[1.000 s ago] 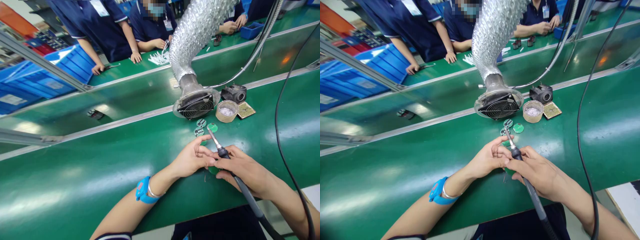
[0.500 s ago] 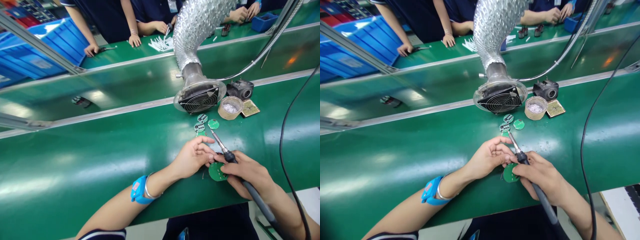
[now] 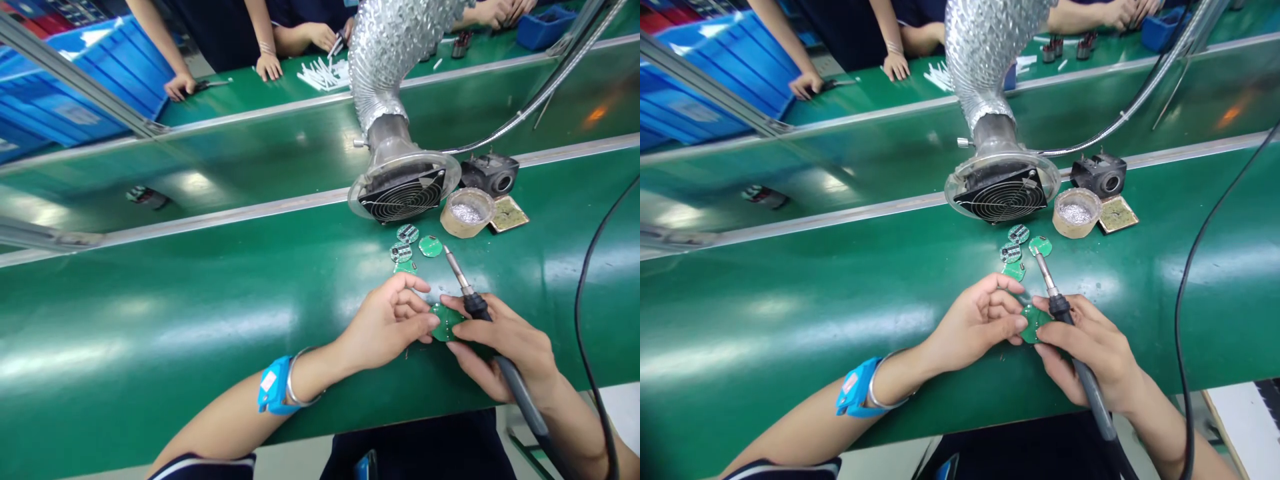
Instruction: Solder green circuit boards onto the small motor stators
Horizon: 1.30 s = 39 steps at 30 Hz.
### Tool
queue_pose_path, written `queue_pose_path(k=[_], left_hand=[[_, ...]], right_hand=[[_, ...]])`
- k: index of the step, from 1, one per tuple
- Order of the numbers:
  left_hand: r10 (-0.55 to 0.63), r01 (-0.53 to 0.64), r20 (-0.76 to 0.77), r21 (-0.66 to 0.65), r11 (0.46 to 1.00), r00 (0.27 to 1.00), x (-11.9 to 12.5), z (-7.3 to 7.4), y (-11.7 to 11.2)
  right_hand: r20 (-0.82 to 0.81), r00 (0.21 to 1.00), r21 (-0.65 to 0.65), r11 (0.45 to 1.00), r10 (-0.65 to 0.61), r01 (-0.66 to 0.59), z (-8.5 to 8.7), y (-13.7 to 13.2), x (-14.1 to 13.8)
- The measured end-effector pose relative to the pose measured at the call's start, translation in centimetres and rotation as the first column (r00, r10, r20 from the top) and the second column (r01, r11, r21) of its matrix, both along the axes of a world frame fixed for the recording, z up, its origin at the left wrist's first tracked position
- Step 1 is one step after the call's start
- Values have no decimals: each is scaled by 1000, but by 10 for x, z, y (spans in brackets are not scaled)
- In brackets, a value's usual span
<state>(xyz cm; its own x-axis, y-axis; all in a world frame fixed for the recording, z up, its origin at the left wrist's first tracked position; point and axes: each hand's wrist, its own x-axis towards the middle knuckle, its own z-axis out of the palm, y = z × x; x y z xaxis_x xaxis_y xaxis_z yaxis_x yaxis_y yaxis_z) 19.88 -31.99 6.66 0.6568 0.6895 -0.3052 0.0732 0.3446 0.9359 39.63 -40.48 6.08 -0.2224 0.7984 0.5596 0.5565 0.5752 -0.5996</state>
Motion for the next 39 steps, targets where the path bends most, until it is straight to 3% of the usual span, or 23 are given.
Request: queue_pose_path(k=[1,2,4,6,7,9,12,18,23,28,30,32,35,37,39], left_hand=[[-20,25,-35,165,986,999,-5,-2,4],[-44,68,-76,352,934,996,-10,-6,8],[-121,198,-161,656,728,980,-19,-13,18],[-223,292,-199,785,547,954,-24,-21,26],[-259,300,-188,804,513,947,-24,-24,28],[-272,262,-129,801,538,954,-22,-28,29],[-226,200,-66,740,643,972,-15,-26,22],[-135,168,-100,570,804,986,-9,-20,10],[-120,175,-136,539,824,983,-6,-19,10],[-145,205,-156,495,845,977,-4,-17,9],[-158,204,-140,443,873,978,-3,-17,9],[-153,184,-112,362,914,982,-2,-18,9],[-127,139,-67,230,963,990,-1,-20,9],[-111,128,-83,244,961,990,-1,-18,8],[-93,137,-140,355,925,986,0,-15,5]], right_hand=[[-1,1000,-60,998,-13,13,2,-1,2],[15,1000,-125,992,-17,19,3,-2,5],[67,998,-213,977,15,-1,4,-3,9],[99,993,-237,970,72,-46,3,-2,10],[101,991,-237,969,90,-64,2,-1,9],[92,990,-247,966,103,-77,-1,1,6],[66,994,-266,962,83,-62,-6,5,0],[21,999,-251,967,46,-40,-10,6,-6],[-50,993,-71,992,-105,101,-6,7,-10],[189,976,29,994,-112,108,-7,8,-15],[202,965,24,986,-168,166,-9,5,-20],[63,961,-39,962,-268,270,-13,0,-29],[-233,885,-196,911,-404,364,-21,-6,-44],[-328,840,-220,899,-433,378,-26,-9,-49],[-348,829,-169,899,-437,403,-26,-13,-46]])
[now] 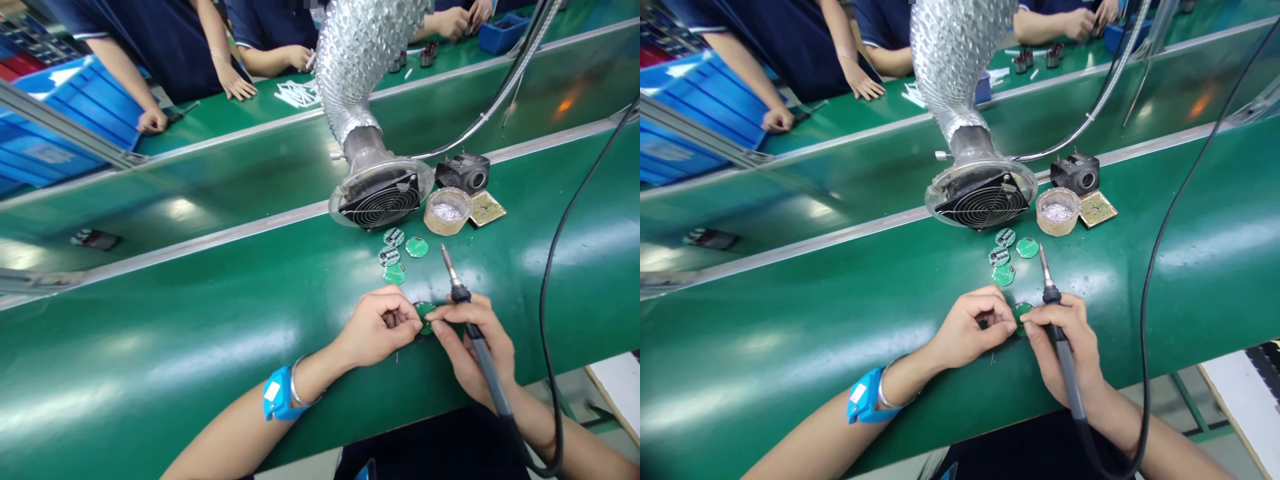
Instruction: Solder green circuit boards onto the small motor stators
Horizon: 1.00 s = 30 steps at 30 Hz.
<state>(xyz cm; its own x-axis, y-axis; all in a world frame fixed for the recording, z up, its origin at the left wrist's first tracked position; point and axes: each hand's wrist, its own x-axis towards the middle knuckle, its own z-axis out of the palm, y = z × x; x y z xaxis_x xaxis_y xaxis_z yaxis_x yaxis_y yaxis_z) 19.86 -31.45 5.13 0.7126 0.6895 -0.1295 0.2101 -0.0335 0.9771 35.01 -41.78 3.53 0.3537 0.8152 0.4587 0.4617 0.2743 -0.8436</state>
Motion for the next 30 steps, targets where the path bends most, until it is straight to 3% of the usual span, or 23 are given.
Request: queue_pose_path(k=[4,7,12,24,30], left_hand=[[16,-2,-46,296,955,999,2,6,-8],[36,-9,-62,400,916,997,3,7,-12],[59,-22,-68,458,889,996,3,5,-14],[80,-25,-76,551,834,994,4,6,-16],[78,-24,-69,578,816,995,5,7,-17]], right_hand=[[115,993,41,998,33,-38,18,-16,23],[267,955,-27,992,129,-126,38,-31,41],[429,867,-111,968,251,-225,53,-45,45],[404,891,-67,978,208,-198,52,-37,28],[470,852,-69,972,229,-223,57,-35,28]])
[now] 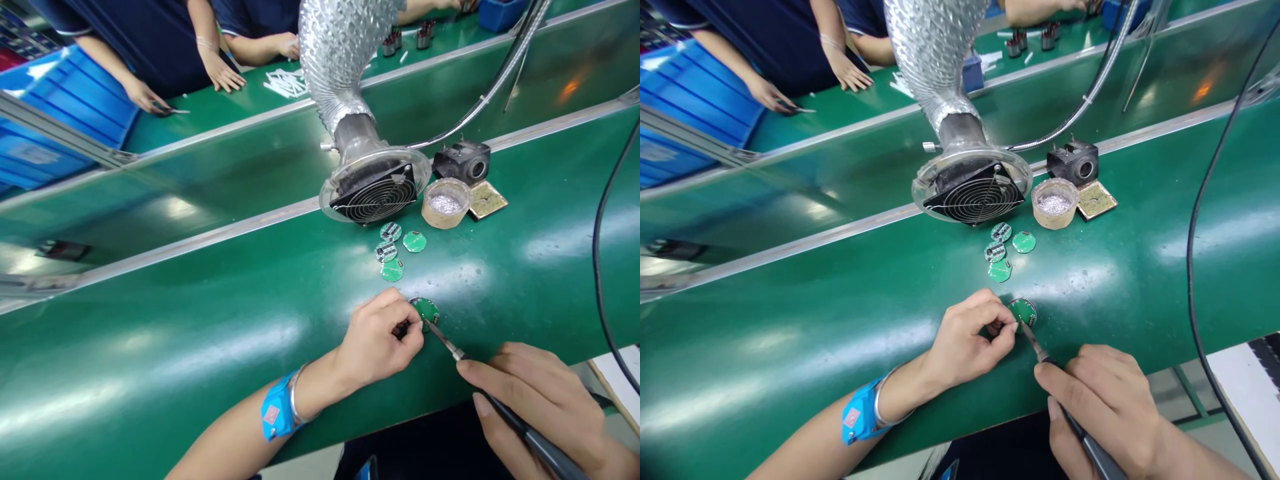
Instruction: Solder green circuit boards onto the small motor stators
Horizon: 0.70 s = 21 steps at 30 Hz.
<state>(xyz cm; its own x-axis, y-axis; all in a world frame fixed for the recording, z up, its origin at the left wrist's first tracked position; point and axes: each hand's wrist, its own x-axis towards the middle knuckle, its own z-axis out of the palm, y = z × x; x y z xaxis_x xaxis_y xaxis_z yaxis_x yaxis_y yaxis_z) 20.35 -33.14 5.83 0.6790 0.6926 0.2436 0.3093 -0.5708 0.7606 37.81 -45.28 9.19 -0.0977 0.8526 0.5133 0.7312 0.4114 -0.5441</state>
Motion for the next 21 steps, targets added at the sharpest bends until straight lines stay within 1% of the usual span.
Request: queue_pose_path(k=[4,9,14,17,19,21], left_hand=[[3,-3,-13,12,1000,1000,0,0,-1],[9,-8,-13,34,999,1000,0,-1,-1],[14,-14,-2,46,999,1000,1,-1,-2],[18,-18,-6,41,999,1000,1,-2,-2],[20,-19,-8,42,999,1000,1,-2,-2],[21,-21,-9,46,999,1000,1,-3,-3]], right_hand=[[58,998,14,999,34,-35,0,0,0],[54,998,36,998,42,-44,-3,0,-1],[29,999,27,999,46,-47,-13,-6,2],[27,999,48,998,46,-47,-20,-11,4],[57,997,50,997,61,-64,-22,-13,5],[95,993,43,996,73,-77,-19,-12,5]])
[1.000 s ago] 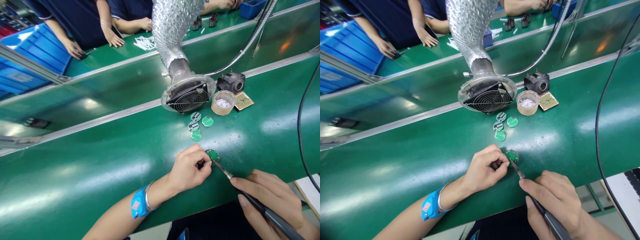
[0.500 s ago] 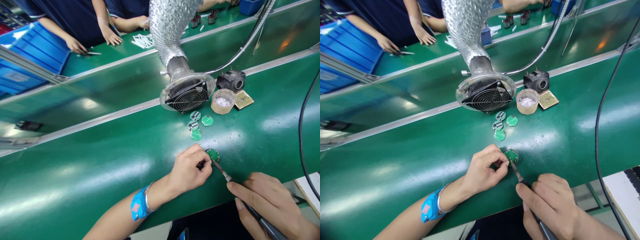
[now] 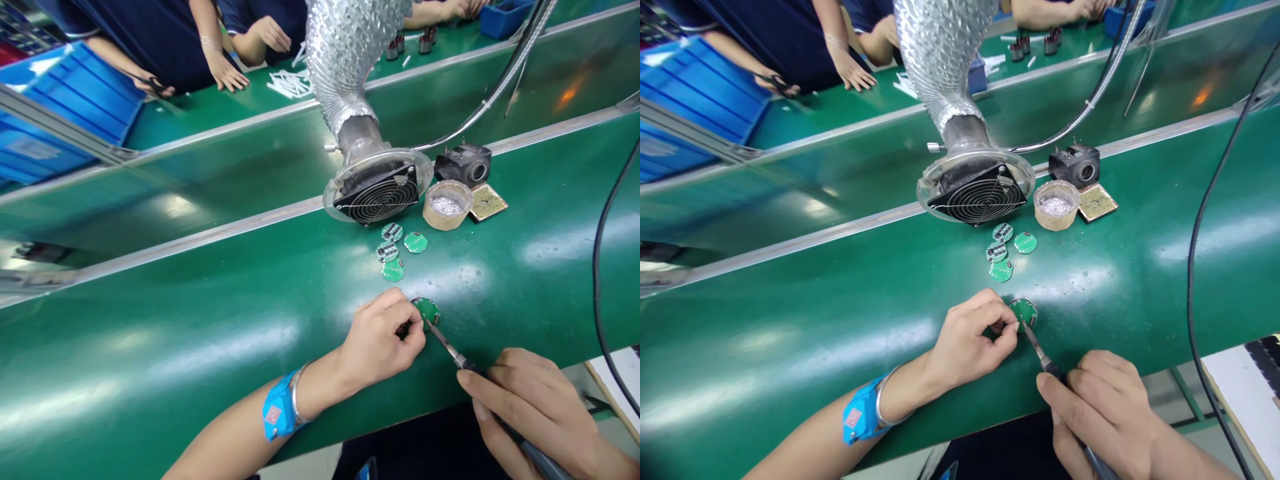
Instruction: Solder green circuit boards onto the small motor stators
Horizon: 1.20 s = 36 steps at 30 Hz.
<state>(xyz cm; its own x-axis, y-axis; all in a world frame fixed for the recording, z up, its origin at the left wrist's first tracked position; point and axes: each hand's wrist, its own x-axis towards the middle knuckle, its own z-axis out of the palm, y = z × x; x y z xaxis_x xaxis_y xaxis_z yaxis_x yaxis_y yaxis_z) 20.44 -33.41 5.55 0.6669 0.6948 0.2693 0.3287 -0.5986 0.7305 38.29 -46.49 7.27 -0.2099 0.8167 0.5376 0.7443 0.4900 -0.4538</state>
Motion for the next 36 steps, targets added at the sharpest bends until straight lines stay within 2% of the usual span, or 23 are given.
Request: queue_pose_path(k=[7,18,28,36], left_hand=[[6,-6,4,20,1000,1000,0,0,0],[9,-9,8,23,1000,1000,1,0,-1],[9,-11,31,69,998,999,0,-3,0],[16,-19,33,81,997,999,2,-6,-2]], right_hand=[[38,999,16,1000,-9,9,14,10,-5],[4,1000,-11,1000,-29,29,17,10,-9],[-181,966,-33,983,-184,181,17,11,-15],[-53,991,-35,992,-120,118,26,17,-8]])
